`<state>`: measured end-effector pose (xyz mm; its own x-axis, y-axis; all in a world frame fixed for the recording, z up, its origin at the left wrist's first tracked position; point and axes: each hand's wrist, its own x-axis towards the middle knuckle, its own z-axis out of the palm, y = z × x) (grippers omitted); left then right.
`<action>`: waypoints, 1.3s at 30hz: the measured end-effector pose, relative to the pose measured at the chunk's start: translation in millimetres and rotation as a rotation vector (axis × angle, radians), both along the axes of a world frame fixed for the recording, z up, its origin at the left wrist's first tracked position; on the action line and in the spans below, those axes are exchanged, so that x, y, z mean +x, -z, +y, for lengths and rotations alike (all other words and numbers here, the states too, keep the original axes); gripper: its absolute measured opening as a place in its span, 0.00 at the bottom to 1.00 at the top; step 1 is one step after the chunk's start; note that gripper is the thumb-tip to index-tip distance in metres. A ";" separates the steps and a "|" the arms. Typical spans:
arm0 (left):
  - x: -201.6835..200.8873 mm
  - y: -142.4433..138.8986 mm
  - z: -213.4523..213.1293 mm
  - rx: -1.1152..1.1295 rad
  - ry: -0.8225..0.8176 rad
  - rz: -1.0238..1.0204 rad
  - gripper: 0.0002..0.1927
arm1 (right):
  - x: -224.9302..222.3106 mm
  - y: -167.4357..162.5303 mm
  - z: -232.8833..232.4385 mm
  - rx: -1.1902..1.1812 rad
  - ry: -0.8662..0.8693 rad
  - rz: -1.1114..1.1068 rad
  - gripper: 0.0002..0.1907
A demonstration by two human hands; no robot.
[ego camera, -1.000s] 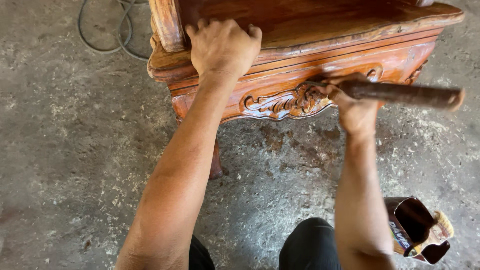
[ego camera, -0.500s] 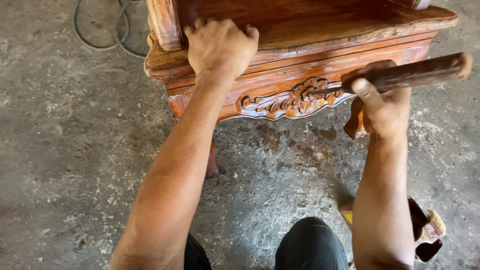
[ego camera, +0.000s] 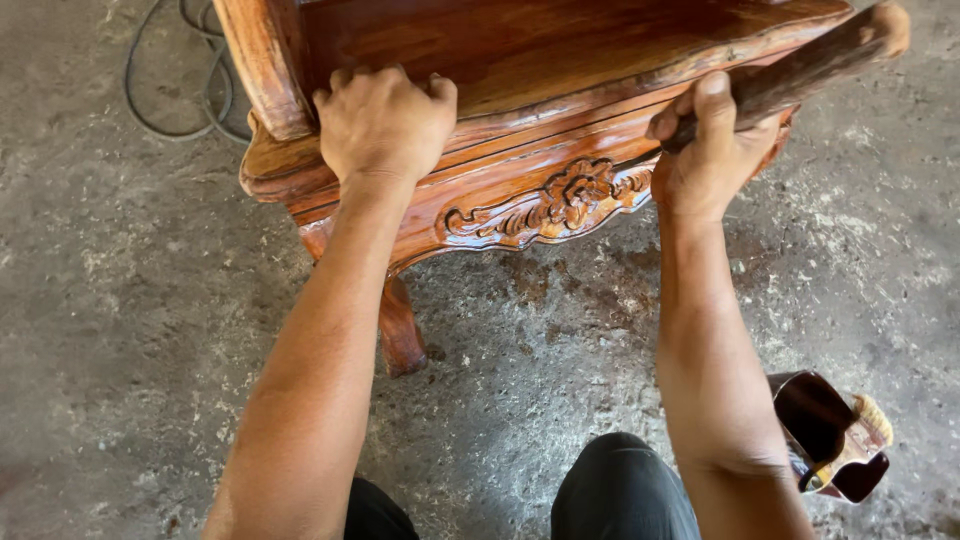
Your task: The person kneels on the floor applying wood stain from a can onto a carved wooden bench using a brush, working over the legs, apron, and carved floral details, reloading the brush from the can between sections.
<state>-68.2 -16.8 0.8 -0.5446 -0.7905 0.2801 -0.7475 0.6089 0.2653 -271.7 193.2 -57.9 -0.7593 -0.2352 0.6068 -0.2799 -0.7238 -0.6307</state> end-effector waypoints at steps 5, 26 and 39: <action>2.8 -0.4 -1.5 0.008 -0.009 0.004 0.29 | 6.4 -0.9 -23.7 0.174 -0.126 0.165 0.17; 1.4 6.4 -5.2 0.046 0.012 0.021 0.30 | 25.8 -5.4 -20.2 0.497 -0.243 0.438 0.10; 2.0 -0.7 -2.0 0.038 0.031 -0.022 0.31 | 18.6 45.6 100.6 0.732 0.389 0.303 0.19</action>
